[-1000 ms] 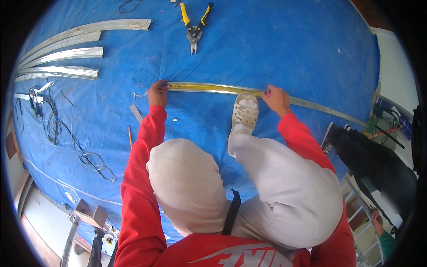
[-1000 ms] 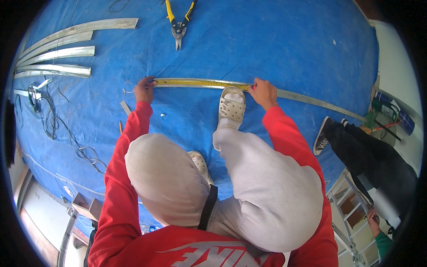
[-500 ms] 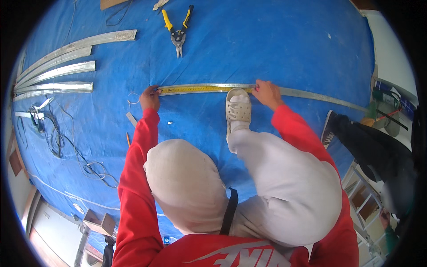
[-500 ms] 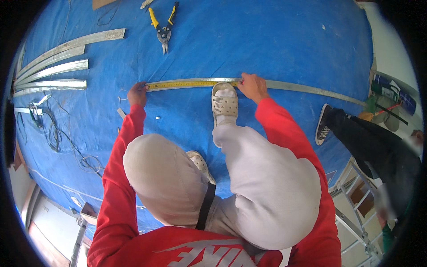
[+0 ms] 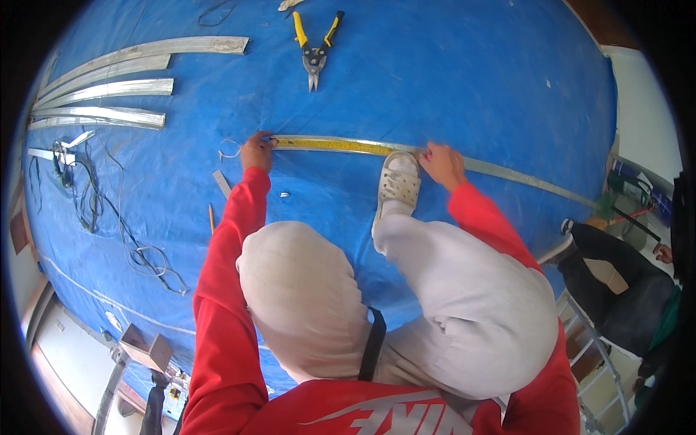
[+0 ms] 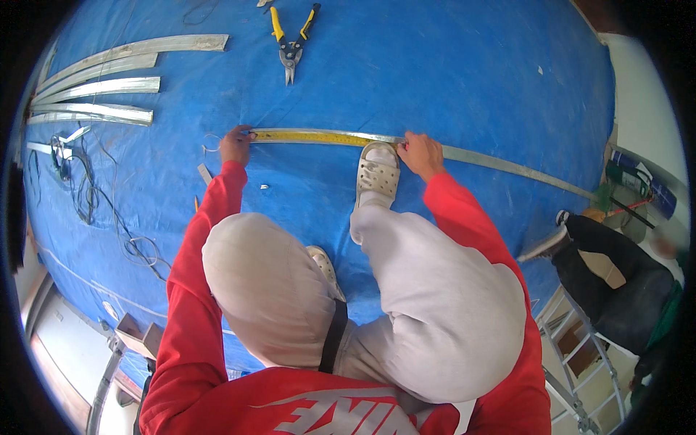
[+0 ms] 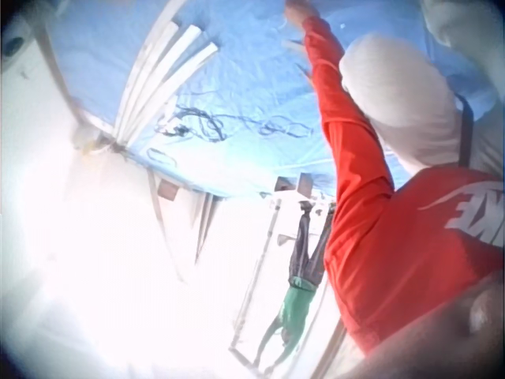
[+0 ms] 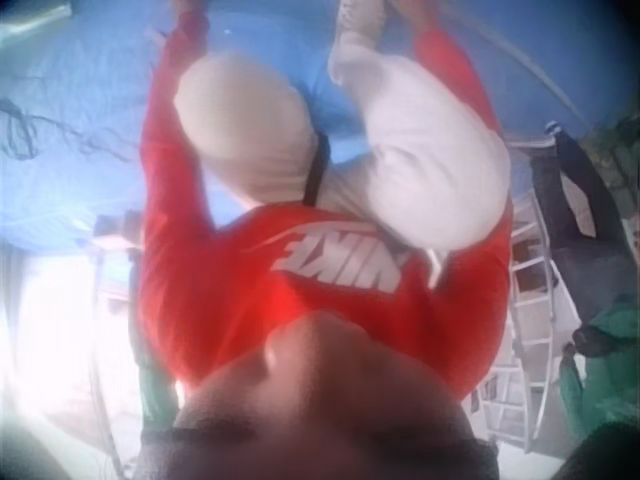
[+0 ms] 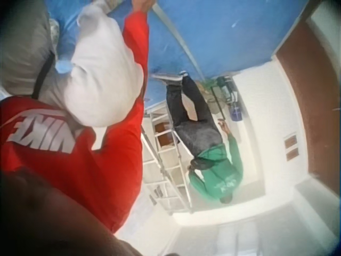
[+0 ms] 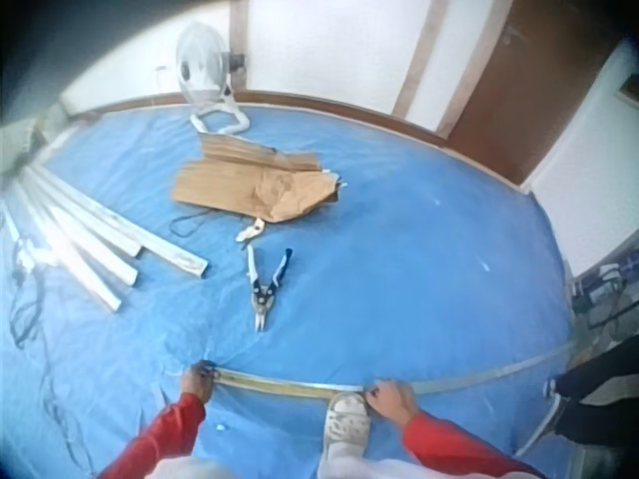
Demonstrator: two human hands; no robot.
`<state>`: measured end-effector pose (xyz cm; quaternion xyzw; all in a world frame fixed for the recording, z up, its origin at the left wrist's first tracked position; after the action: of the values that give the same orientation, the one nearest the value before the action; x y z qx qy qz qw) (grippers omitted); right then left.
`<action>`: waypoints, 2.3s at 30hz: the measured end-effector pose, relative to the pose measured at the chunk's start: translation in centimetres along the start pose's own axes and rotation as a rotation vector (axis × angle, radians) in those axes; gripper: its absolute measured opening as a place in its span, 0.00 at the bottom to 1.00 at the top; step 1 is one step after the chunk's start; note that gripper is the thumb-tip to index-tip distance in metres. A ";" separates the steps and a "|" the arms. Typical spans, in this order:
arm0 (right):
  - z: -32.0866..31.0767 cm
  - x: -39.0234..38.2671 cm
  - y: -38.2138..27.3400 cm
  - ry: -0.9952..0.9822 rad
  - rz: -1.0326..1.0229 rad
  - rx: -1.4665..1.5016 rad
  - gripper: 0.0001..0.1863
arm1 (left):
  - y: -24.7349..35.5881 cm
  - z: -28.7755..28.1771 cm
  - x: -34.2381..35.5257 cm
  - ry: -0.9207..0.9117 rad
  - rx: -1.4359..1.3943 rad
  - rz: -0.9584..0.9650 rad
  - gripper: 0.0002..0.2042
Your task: The person measures a metal strip with a tape measure and pencil, marks it, then uses tin snips to cut the strip into smaller pieces on a blue tarp-covered floor.
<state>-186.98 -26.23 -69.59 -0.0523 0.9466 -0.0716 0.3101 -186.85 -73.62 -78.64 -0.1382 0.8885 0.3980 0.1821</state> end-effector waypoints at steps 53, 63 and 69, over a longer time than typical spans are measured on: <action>0.7 1.2 -0.2 -0.017 0.056 -0.036 0.16 | -7.6 -4.6 -14.9 0.654 0.136 -0.272 0.15; 0.2 1.4 -0.3 -0.061 0.012 -0.077 0.15 | -17.8 -5.3 -21.6 0.555 0.398 -0.691 0.16; 0.1 1.6 0.0 -0.076 -0.014 -0.032 0.15 | -16.7 -7.1 -20.5 0.413 0.024 -0.495 0.09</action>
<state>-188.24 -26.46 -70.60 -0.0667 0.9346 -0.0565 0.3447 -163.47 -87.64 -76.31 -0.4258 0.8507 0.2945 0.0909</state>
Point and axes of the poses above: each hand's wrist, its own x-axis towards the middle knuckle, its own z-axis out of the palm, y = z × x, the point moved 2 cm from there along x, towards the middle knuckle, and after that the axes turned 12 degrees about -y, right-handed, at the moved point
